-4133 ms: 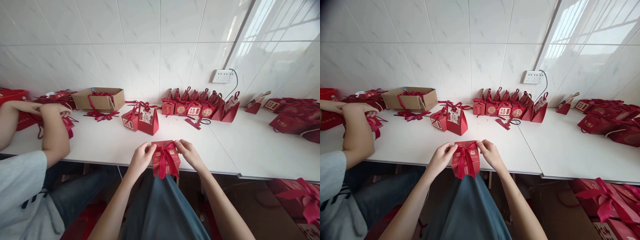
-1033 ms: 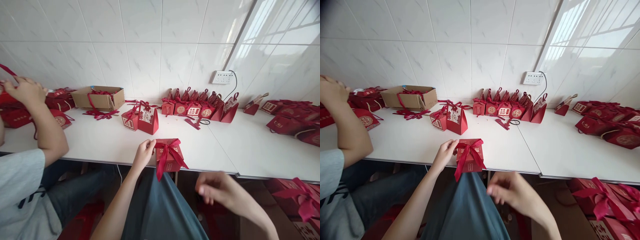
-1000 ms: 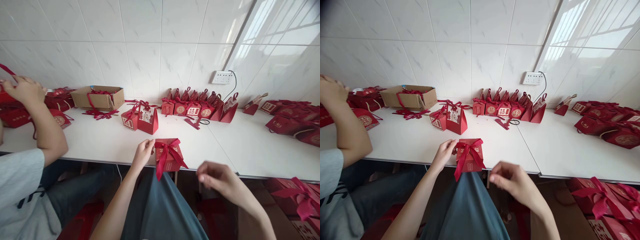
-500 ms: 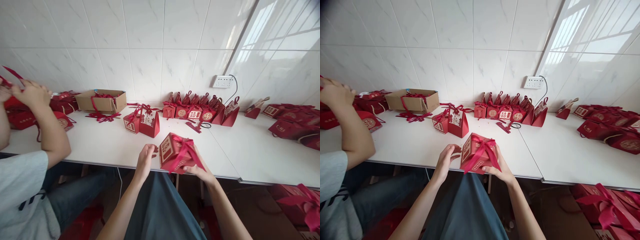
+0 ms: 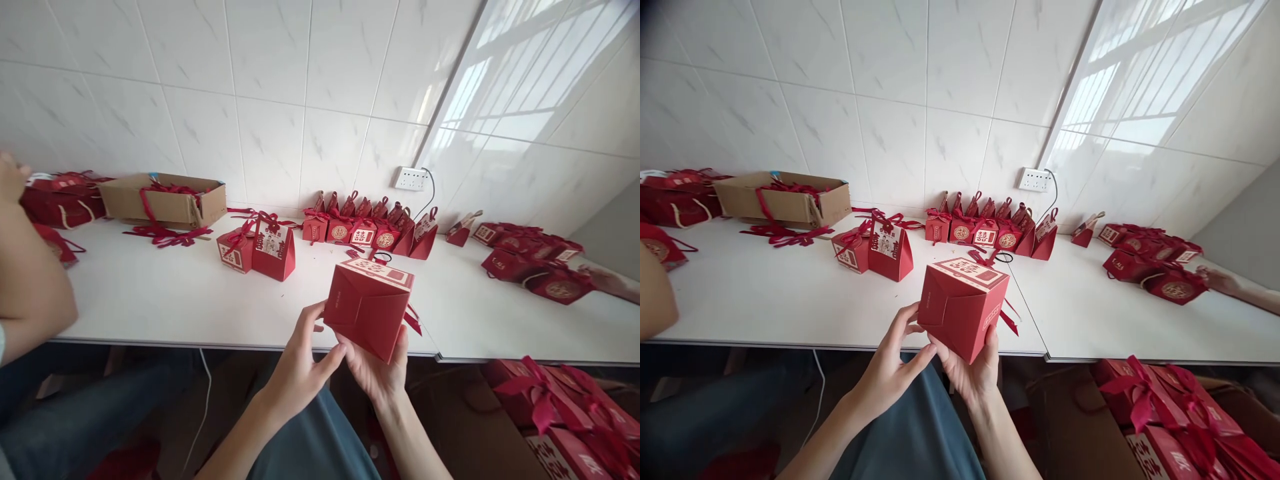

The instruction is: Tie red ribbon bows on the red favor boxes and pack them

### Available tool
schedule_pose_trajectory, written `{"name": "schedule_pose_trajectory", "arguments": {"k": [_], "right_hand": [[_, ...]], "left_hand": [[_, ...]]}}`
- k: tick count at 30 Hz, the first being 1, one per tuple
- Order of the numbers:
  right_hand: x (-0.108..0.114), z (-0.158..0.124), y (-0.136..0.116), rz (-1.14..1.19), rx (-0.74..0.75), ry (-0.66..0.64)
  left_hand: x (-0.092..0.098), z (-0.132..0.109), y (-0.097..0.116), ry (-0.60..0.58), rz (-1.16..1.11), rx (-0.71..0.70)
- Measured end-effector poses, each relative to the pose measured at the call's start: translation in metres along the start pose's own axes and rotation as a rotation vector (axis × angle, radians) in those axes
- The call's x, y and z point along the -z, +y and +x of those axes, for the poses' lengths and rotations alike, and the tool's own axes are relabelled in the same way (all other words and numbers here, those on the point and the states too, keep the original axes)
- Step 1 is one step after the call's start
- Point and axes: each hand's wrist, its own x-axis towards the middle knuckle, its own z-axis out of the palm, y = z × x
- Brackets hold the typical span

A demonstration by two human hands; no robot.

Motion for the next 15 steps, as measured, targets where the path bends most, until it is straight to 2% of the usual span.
{"name": "schedule_pose_trajectory", "arguments": {"k": [5, 10, 12, 15], "right_hand": [[0.004, -0.001, 0.0, -0.042, -0.071, 0.024], [-0.003, -0.006, -0.001, -0.063, -0.163, -0.011], [-0.009, -0.009, 0.0, -0.07, -0.184, -0.03], [-0.02, -0.012, 0.006, -0.163, -0.155, -0.03]], "left_hand": [[0.002, -0.002, 0.004, 0.022, 0.004, -0.004], [0.007, -0.004, 0.009, 0.098, 0.115, -0.117], [0.009, -0.005, 0.012, 0.172, 0.185, -0.187], [0.004, -0.009, 0.02, 0.326, 0.381, -0.386]]}}
